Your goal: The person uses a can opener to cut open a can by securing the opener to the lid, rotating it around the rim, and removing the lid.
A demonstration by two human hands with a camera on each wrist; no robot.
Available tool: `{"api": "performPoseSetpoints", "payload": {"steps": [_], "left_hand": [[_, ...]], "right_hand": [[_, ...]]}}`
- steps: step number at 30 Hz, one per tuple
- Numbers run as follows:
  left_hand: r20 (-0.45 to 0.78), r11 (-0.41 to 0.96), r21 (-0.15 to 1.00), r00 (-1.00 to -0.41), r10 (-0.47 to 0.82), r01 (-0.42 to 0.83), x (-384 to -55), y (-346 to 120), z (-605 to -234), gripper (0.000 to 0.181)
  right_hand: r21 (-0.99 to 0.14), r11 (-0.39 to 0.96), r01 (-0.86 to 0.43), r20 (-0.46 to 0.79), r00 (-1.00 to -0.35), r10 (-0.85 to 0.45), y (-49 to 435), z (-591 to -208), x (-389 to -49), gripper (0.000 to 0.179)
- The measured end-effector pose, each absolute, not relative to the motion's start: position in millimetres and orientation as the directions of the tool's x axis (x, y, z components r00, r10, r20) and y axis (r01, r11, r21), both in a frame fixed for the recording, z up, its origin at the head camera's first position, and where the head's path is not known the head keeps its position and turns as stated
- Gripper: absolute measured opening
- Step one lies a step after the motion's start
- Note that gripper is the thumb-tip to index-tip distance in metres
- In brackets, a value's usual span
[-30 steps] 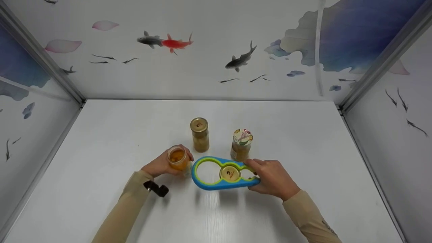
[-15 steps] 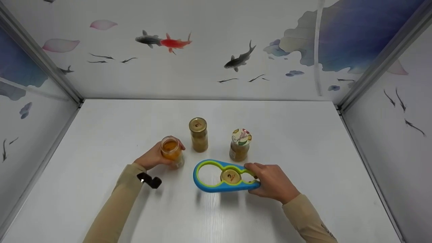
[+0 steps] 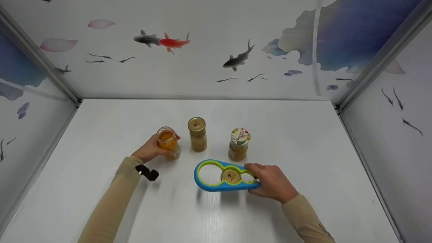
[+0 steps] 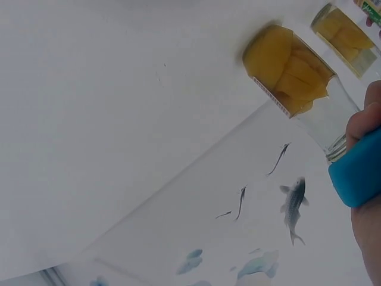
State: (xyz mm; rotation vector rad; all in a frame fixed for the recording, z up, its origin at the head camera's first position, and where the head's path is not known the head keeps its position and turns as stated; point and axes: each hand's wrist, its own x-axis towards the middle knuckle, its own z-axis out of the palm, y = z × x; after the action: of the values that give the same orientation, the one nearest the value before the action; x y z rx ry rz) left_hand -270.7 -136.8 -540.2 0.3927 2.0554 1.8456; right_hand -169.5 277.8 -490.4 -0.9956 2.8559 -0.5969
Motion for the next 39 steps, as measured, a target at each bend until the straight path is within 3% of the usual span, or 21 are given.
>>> {"api": "performPoseSetpoints", "payload": {"steps": [8,25,39], "left_hand": [[-0.097,0.122,0.991,-0.939,0.329,-0.06,-279,-136,-541,0.074],[-0.156,0.107,0.985,-0.96,0.235,-0.134,-294,-145,-548,0.076],[-0.148,0.137,0.984,-0.961,0.232,-0.118,-293,-148,-550,0.083]], "right_hand": [[-0.366,0.713,-0.598,0.06,-0.78,-0.623,275,-490,-167,0.057],[-0.382,0.71,-0.592,0.05,-0.78,-0.623,275,-495,-165,0.058],[-0.404,0.721,-0.563,0.051,-0.801,-0.596,280,-500,-159,0.059]]}}
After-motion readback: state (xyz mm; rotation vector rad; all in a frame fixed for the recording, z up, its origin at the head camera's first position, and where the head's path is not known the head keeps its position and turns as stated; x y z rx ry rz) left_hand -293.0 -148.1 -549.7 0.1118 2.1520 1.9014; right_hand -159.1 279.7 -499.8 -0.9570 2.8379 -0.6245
